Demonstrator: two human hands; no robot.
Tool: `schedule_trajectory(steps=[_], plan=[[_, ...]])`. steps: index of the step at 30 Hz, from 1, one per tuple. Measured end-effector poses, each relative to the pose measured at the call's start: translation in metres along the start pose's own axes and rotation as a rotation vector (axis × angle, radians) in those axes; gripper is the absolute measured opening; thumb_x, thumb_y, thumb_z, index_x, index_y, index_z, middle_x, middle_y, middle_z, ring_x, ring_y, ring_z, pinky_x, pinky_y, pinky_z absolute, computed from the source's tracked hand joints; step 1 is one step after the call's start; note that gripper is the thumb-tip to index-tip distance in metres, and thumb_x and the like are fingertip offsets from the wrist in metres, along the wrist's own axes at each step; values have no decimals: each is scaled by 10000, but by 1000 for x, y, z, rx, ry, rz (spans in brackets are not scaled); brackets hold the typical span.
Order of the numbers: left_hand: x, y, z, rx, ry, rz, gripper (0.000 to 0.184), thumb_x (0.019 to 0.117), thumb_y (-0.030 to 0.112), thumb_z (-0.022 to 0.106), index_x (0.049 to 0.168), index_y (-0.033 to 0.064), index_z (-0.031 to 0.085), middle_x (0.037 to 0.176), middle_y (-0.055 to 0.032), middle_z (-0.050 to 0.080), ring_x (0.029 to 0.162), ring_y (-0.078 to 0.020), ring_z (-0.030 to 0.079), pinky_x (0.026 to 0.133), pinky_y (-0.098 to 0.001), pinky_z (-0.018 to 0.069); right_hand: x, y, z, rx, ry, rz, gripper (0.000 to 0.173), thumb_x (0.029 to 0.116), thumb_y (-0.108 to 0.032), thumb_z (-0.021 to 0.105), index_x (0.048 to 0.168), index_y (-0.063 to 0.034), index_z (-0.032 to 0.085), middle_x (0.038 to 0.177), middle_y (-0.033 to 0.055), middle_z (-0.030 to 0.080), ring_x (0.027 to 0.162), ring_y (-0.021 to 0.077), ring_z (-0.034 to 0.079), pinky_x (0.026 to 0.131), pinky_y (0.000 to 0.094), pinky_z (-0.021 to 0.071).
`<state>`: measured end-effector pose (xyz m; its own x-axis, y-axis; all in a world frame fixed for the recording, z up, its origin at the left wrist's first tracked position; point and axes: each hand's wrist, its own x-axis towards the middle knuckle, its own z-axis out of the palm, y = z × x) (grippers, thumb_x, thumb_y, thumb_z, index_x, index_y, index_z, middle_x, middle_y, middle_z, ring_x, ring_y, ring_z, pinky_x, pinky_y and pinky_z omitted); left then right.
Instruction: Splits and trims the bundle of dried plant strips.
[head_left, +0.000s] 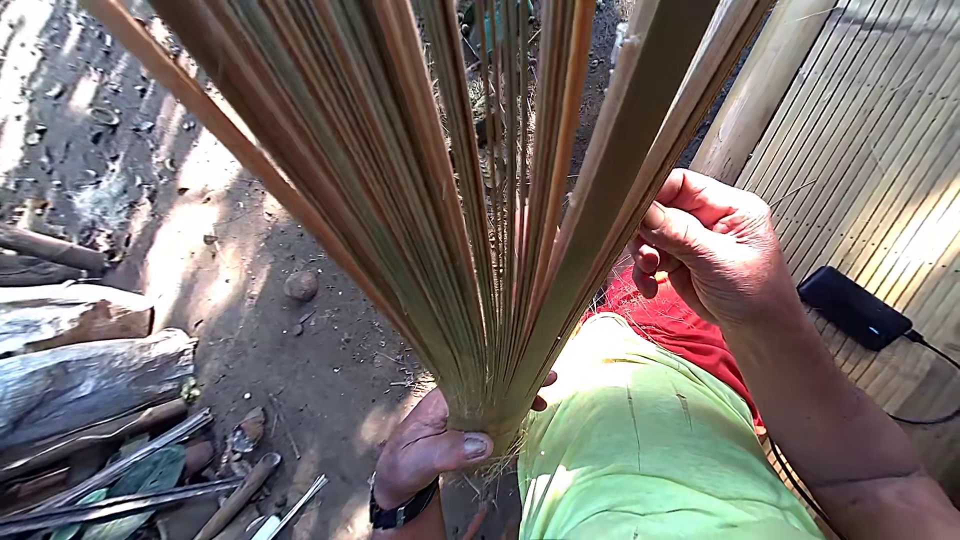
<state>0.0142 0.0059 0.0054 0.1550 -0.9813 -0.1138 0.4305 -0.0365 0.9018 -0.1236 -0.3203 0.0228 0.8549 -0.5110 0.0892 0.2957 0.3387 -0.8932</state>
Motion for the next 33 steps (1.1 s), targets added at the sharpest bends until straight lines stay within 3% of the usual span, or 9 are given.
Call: schedule_trajectory(steps=[6,11,15,20,21,24,29,31,33], plan=[[3,-1,2,64,20,16,518,951,269,677,1422,86,561,1358,-244,616,1212,-412,626,1024,-556,538,0,-1,3,-119,66,-29,143,1052,-75,555,1127,14,638,851,124,655,526,142,590,408,264,533],[0,-7,-5,-16,39,-9,571,924,287,697,1406,22,546,1357,-357,564,1194,-533,593,1001,-650,517,-2,-2,7,-471,101,-143,113,1054,-117,550,1057,-38,631,745,47,606,496,136,560,388,264,503],[0,-4,-10,-104,13,-9,585,907,287,703,1399,9,549,1350,-374,563,1192,-560,586,1006,-670,505,-17,-9,10,-188,-138,-81,136,1028,-117,488,1000,-52,604,720,63,584,496,168,564,406,330,534],[8,11,-4,-125,42,54,506,930,281,698,1388,86,605,1319,-253,645,1192,-422,647,1005,-560,549,-48,-1,16,-17,-608,-138,185,1032,-122,554,953,16,649,823,56,643,735,73,615,657,226,533],[7,10,-6,-146,47,56,519,925,289,698,1381,61,601,1312,-281,637,1184,-452,642,997,-584,545,-50,3,17,-4,-638,-142,193,1030,-122,565,926,22,642,811,58,633,731,64,599,650,213,509],[0,4,-15,-214,71,16,609,892,310,720,1374,-24,552,1289,-403,585,1156,-580,601,976,-687,514,-43,11,9,79,-523,-57,249,1045,-190,550,874,-25,627,722,29,594,629,77,587,578,243,526],[-1,3,-18,-236,83,20,616,894,312,713,1376,-33,544,1291,-419,574,1153,-596,597,973,-691,511,-27,4,1,199,-337,4,183,1035,-173,572,898,-55,596,655,45,536,523,126,572,502,298,558],[-1,3,-19,-243,83,22,613,897,305,712,1374,-39,541,1296,-422,568,1165,-603,586,978,-702,506,-25,1,6,14,-207,5,123,1020,-177,605,994,-57,611,724,69,563,527,144,564,462,298,544],[-1,2,-19,-244,79,22,620,894,308,712,1375,-43,537,1297,-423,567,1166,-606,584,979,-705,505,-18,1,9,-201,-144,1,369,999,-348,654,1252,-86,602,933,60,639,624,151,615,470,283,560]])
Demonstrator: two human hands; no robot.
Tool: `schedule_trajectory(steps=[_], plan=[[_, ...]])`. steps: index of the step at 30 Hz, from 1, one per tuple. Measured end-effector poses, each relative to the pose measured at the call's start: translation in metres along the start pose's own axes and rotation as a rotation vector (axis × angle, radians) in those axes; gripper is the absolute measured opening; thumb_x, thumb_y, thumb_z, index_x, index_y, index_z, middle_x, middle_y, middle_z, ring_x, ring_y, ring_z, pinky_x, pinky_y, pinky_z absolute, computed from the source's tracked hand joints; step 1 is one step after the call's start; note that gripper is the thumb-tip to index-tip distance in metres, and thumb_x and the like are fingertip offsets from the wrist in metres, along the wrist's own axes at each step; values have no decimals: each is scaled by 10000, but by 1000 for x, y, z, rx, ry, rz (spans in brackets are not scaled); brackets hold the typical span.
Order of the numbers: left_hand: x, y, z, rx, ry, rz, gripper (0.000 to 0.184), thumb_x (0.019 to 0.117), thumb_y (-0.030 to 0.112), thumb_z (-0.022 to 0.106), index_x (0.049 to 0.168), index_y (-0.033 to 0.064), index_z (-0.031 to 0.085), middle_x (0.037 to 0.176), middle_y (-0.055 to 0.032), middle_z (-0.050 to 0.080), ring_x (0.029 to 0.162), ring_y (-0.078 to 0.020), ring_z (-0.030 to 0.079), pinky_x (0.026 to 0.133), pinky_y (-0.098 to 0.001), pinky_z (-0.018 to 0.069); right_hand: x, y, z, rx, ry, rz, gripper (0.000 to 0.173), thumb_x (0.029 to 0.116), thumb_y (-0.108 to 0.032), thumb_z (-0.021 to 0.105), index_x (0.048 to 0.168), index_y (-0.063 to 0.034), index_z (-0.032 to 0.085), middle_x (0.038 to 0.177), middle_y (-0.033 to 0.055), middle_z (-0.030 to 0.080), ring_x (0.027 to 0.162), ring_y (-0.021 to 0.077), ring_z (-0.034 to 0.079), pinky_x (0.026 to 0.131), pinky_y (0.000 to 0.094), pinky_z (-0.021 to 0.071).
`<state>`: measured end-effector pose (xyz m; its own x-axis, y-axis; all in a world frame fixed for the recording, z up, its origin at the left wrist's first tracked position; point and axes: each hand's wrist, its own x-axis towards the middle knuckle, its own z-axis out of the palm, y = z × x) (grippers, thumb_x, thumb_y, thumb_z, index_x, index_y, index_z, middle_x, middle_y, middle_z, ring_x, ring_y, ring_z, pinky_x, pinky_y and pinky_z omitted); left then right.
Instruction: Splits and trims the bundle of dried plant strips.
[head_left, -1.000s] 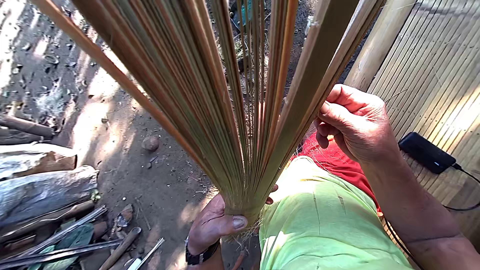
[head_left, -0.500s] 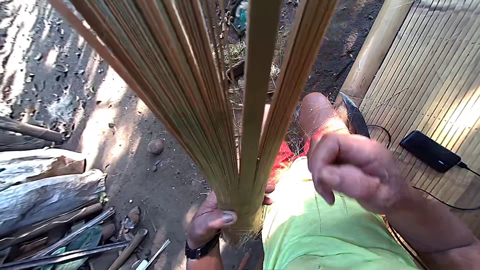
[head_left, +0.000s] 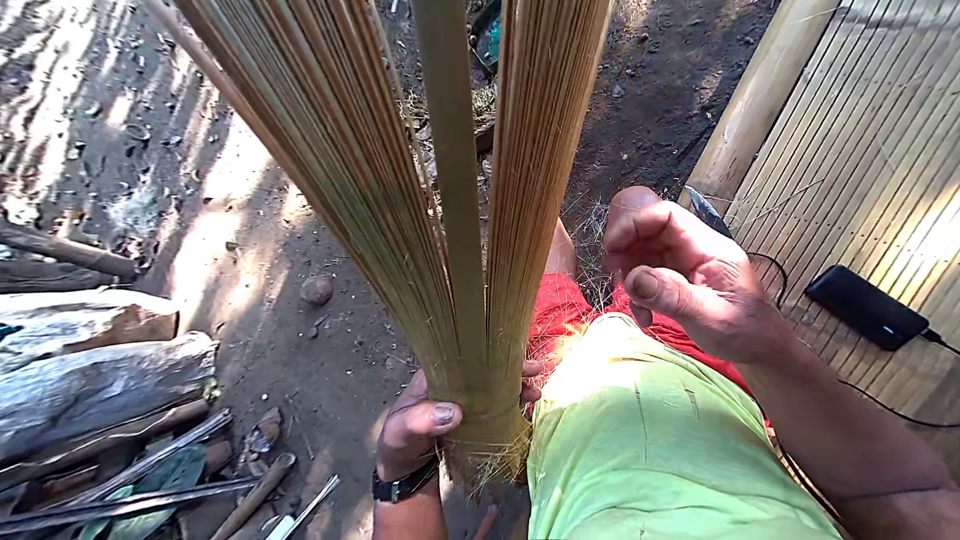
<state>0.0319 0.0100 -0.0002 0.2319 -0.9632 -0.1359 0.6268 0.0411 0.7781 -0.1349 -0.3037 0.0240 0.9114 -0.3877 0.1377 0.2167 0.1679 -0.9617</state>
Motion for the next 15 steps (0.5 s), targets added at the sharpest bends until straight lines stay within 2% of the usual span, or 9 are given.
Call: schedule_trajectory(steps=[2,4,6,7,8,10,11,13,15], plan=[[-1,-1,0,-14,-7,2,628,891,299,711,1378,-51,524,1299,-431,559,1166,-614,577,983,-714,497,9,3,0,-134,2,42,662,972,-537,618,1484,-137,495,1133,38,652,665,131,616,484,274,541],[0,-1,1,-10,-15,5,634,892,298,714,1385,-50,518,1304,-428,557,1164,-610,580,984,-708,500,16,6,1,-208,-5,64,764,953,-629,584,1546,-171,437,1201,16,659,627,108,583,459,255,494],[-1,-2,1,-10,-15,3,633,888,296,724,1383,-47,527,1303,-422,562,1161,-599,588,987,-703,501,22,10,1,-278,-35,64,726,960,-602,583,1542,-187,449,1158,-17,679,606,83,573,449,241,485],[-2,-2,1,-7,-12,-1,634,885,298,728,1382,-43,532,1302,-418,566,1161,-594,591,986,-698,505,24,12,2,-295,-58,59,664,968,-549,607,1508,-180,489,1088,-29,698,616,78,582,465,238,489],[-2,-2,1,-5,-13,-6,633,884,300,731,1380,-42,535,1302,-412,569,1164,-589,592,987,-694,506,26,16,3,-291,-84,33,541,982,-452,637,1422,-146,563,982,-29,708,618,78,596,476,241,504],[0,-3,1,5,-14,-7,634,885,305,728,1373,-50,535,1296,-415,571,1164,-592,590,984,-693,509,30,23,6,-253,-120,-77,214,1027,-228,631,1123,-44,681,750,-5,633,555,83,555,447,237,484],[0,-3,1,10,-11,-9,631,885,306,726,1366,-55,535,1292,-419,570,1161,-595,590,982,-694,508,29,24,8,-263,-120,-139,178,1043,-175,599,1001,-26,687,675,-6,574,514,75,513,422,230,450],[1,-1,1,16,5,-12,591,885,285,721,1342,-52,556,1287,-401,583,1160,-576,599,985,-689,509,20,19,13,-309,-173,-282,225,1038,-151,543,873,-51,659,659,-30,551,543,45,522,460,220,462],[6,5,7,46,23,-11,518,909,279,707,1346,18,606,1307,-321,624,1177,-489,637,1004,-609,540,-6,10,21,-198,-342,-398,248,1043,-172,531,859,-55,649,736,-2,601,676,58,591,604,230,524]])
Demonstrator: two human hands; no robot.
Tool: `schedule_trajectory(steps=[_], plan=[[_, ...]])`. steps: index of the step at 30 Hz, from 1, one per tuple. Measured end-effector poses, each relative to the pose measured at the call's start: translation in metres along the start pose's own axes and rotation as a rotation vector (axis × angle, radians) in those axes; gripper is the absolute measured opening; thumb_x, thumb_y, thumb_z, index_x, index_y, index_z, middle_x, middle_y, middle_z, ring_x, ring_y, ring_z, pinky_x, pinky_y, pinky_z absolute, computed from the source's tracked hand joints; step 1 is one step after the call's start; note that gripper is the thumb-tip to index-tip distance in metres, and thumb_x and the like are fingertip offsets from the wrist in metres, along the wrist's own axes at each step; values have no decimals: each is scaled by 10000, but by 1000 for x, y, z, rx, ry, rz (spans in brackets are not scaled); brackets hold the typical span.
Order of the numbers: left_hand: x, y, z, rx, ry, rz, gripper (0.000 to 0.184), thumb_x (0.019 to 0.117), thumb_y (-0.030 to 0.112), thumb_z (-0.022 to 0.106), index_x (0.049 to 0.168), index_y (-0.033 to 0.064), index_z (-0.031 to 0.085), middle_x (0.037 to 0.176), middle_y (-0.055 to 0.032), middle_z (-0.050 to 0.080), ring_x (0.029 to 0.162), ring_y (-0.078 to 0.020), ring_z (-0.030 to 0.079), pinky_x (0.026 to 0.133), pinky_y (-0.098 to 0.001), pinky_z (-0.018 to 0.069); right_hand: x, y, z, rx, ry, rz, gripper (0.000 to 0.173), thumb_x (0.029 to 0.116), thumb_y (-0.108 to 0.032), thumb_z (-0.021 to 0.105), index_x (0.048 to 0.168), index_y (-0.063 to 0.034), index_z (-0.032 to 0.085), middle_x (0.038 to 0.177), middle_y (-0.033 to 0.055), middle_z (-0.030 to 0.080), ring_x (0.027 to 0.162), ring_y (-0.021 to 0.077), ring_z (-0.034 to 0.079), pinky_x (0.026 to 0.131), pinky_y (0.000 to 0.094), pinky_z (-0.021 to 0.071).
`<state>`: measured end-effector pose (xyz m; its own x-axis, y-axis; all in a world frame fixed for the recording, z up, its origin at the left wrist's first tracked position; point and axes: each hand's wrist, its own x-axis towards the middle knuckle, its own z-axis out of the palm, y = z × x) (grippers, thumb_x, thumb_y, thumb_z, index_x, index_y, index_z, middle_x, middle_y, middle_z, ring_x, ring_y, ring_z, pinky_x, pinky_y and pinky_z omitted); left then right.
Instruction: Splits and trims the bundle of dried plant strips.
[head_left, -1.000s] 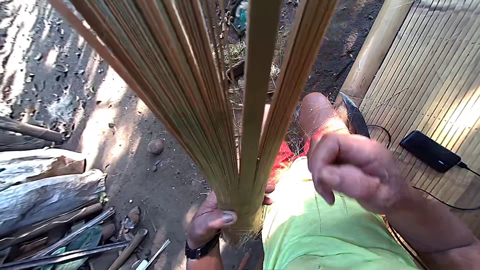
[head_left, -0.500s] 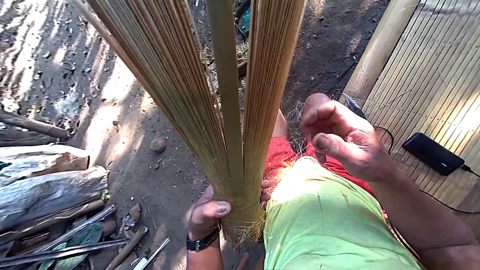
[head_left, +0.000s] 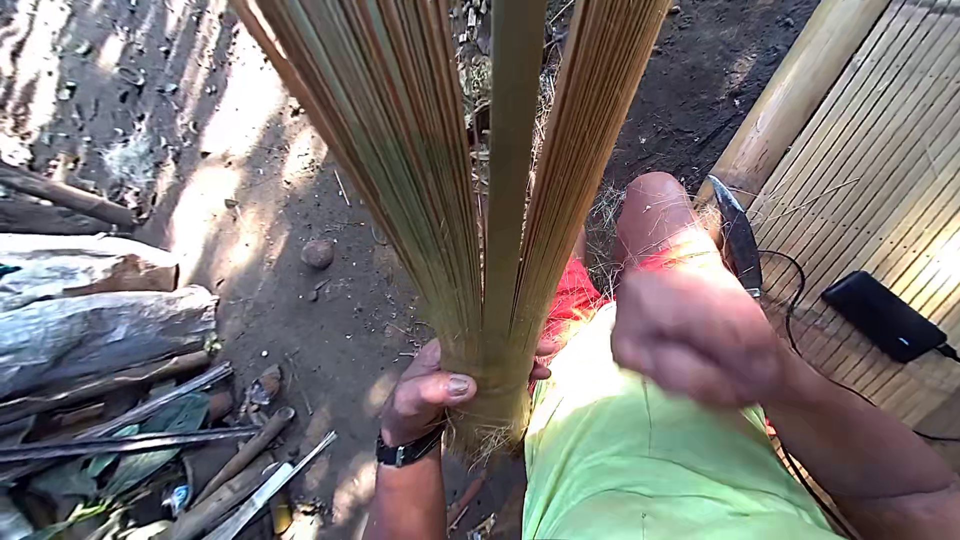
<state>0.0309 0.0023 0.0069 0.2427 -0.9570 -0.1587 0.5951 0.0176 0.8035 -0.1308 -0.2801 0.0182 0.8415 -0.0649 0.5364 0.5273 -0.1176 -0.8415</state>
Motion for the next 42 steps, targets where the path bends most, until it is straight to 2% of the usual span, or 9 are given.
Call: schedule_trajectory(steps=[4,8,13,16,19,23,32,39,42], plan=[[2,-4,-9,-9,48,-37,589,898,308,709,1364,-16,549,1316,-403,569,1169,-579,597,984,-674,519,-26,-16,24,207,-185,-34,262,1050,-166,538,856,-31,652,742,71,606,689,135,606,602,279,496],[2,-9,-7,40,57,-44,549,909,305,670,1335,-25,566,1323,-393,569,1161,-574,601,974,-671,528,-30,38,4,-50,-43,303,185,1004,-252,653,1002,-75,705,793,-34,662,666,50,623,580,245,568],[2,-6,4,110,77,-28,464,925,258,656,1303,-5,602,1303,-335,612,1146,-495,642,957,-608,564,-27,54,12,69,50,518,587,879,-508,765,1308,-146,595,959,-27,653,597,85,561,471,249,518],[6,-2,14,169,92,-24,405,937,220,652,1307,56,639,1290,-234,666,1138,-370,684,964,-492,587,-16,43,16,133,172,491,500,960,-457,670,1325,-128,577,969,20,664,580,121,580,432,270,512],[4,-9,6,126,38,-30,456,942,216,646,1343,6,595,1340,-326,597,1198,-504,612,1015,-630,525,-9,38,17,238,279,493,398,979,-338,696,1277,-94,597,911,72,658,567,159,589,422,277,521],[5,-9,7,131,13,-25,469,939,230,660,1347,10,594,1337,-323,598,1196,-496,614,1015,-624,527,-9,36,20,310,340,457,274,1004,-207,673,1220,-49,612,898,98,647,558,157,577,433,273,524],[6,-1,16,209,40,14,366,940,184,673,1297,103,665,1232,-134,708,1119,-256,699,966,-419,595,-6,36,21,303,362,385,157,1043,-132,589,1129,-9,631,829,110,620,530,158,568,408,278,513],[-1,-1,7,227,157,3,363,898,250,704,1229,101,699,1139,-139,738,1020,-232,731,876,-393,621,-20,35,32,432,28,401,141,1030,-142,579,1024,-21,652,743,84,643,579,170,619,521,333,568],[3,0,-2,176,174,-2,436,911,303,678,1249,30,651,1210,-277,682,1054,-413,705,869,-549,611,-38,29,53,549,-358,286,196,1050,-150,565,1015,-3,691,862,49,681,734,105,650,648,276,575]])
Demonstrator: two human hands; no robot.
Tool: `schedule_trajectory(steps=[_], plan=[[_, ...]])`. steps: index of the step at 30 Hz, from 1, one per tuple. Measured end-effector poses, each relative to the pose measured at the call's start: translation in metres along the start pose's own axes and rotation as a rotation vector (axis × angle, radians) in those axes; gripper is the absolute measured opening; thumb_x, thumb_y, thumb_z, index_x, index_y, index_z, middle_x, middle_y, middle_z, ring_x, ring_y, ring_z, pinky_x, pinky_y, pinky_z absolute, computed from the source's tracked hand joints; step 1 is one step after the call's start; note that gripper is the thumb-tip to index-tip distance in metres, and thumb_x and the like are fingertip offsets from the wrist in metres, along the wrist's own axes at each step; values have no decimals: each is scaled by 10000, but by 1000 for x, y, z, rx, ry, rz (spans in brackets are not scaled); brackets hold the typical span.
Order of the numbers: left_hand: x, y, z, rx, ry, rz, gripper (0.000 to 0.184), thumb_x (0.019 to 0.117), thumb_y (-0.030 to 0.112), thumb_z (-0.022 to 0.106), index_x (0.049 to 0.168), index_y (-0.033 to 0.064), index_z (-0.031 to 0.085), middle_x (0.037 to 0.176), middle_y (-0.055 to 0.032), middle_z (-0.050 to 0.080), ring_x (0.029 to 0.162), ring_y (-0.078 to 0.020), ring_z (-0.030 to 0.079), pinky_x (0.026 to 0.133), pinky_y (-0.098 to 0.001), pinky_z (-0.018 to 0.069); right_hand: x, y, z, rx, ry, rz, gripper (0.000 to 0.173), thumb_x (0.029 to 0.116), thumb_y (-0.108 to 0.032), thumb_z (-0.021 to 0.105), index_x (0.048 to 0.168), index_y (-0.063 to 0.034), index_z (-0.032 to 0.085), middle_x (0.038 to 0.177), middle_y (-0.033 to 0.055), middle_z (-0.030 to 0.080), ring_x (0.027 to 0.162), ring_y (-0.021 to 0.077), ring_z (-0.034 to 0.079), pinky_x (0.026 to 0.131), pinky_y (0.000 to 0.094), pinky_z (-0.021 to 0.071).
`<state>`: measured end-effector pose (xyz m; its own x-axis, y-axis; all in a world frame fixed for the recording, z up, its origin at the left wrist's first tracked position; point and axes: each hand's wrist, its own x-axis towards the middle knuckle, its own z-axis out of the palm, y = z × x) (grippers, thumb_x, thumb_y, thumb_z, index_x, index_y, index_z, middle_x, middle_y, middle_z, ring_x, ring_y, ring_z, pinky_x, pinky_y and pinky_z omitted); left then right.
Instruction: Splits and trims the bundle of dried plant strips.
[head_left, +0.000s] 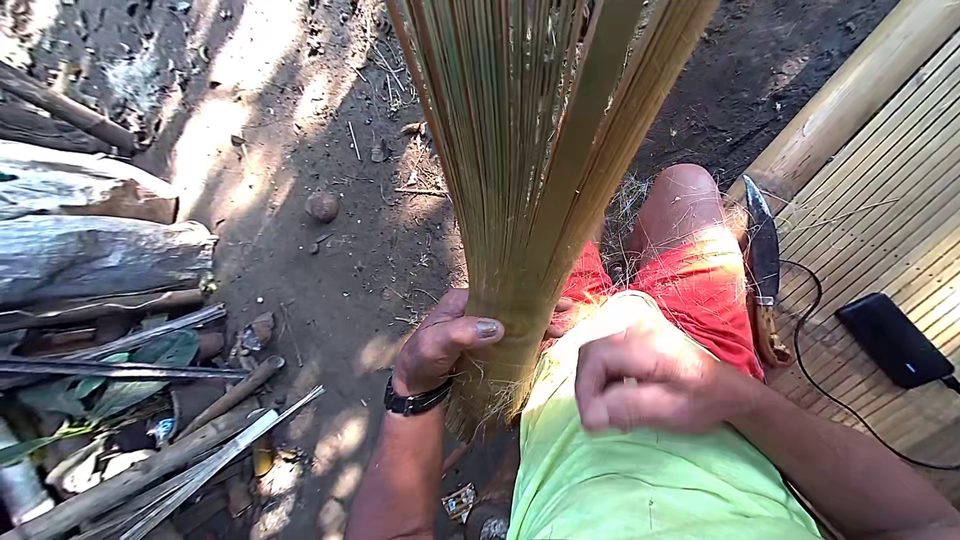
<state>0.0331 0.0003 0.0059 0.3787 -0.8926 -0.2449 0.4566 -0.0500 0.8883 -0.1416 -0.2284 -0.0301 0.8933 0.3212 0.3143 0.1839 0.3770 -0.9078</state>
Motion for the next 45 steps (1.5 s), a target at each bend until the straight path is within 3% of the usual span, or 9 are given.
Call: schedule_trajectory(steps=[3,9,17,29,32,35,38,41,45], plan=[[2,-1,-6,-99,18,13,494,942,312,640,1313,-7,575,1275,-356,609,1079,-541,652,867,-668,578,0,3,7,-93,-162,-9,177,1011,-180,666,954,-21,719,830,31,678,739,80,635,663,255,542],[-10,-6,-6,-53,53,-34,545,885,370,707,1290,18,612,1258,-354,625,1071,-504,666,893,-624,572,2,-2,-21,-208,351,113,206,1028,-237,643,1051,-37,690,846,17,683,695,85,630,608,241,546],[-8,-20,-8,-31,-121,22,549,929,344,688,1336,-11,594,1314,-382,586,1127,-562,628,949,-675,541,-6,-57,-83,-235,803,-1,170,1032,-206,609,1073,-61,688,771,107,630,584,191,598,528,336,558],[-7,-25,-1,-59,-238,14,610,885,219,752,1400,-20,528,1337,-398,556,1171,-579,590,989,-685,513,-12,-83,-109,-181,928,-86,185,1040,-186,584,1184,-84,637,829,95,585,548,144,523,444,263,483],[-5,-23,2,-9,-231,35,565,891,233,748,1372,-5,573,1306,-358,598,1149,-517,627,976,-637,539,-12,-85,-107,-195,940,-101,201,1034,-175,600,1216,-95,628,855,96,604,546,140,526,433,251,475],[-1,-16,13,69,-210,54,481,920,226,736,1365,80,623,1304,-221,665,1155,-357,678,992,-493,576,-13,-89,-106,-226,954,-109,241,1040,-186,590,1270,-116,609,884,88,611,544,125,524,426,237,470],[0,-19,12,61,-188,31,471,906,185,735,1335,25,623,1281,-291,650,1135,-436,668,974,-569,568,-14,-92,-108,-252,965,-126,242,1057,-178,560,1283,-105,605,909,90,625,531,119,524,419,230,476],[2,-17,15,160,-182,42,403,917,202,731,1302,96,669,1242,-157,706,1122,-281,699,979,-437,586,-13,-96,-106,-271,962,-147,230,1054,-164,556,1266,-91,605,904,95,630,517,120,522,414,230,475],[3,-20,15,292,-154,35,307,920,225,729,1205,111,720,1141,-90,748,1040,-189,722,924,-369,602,-8,-108,-95,-382,974,-191,251,1024,-136,611,1267,-76,605,913,88,653,549,132,564,416,233,491]])
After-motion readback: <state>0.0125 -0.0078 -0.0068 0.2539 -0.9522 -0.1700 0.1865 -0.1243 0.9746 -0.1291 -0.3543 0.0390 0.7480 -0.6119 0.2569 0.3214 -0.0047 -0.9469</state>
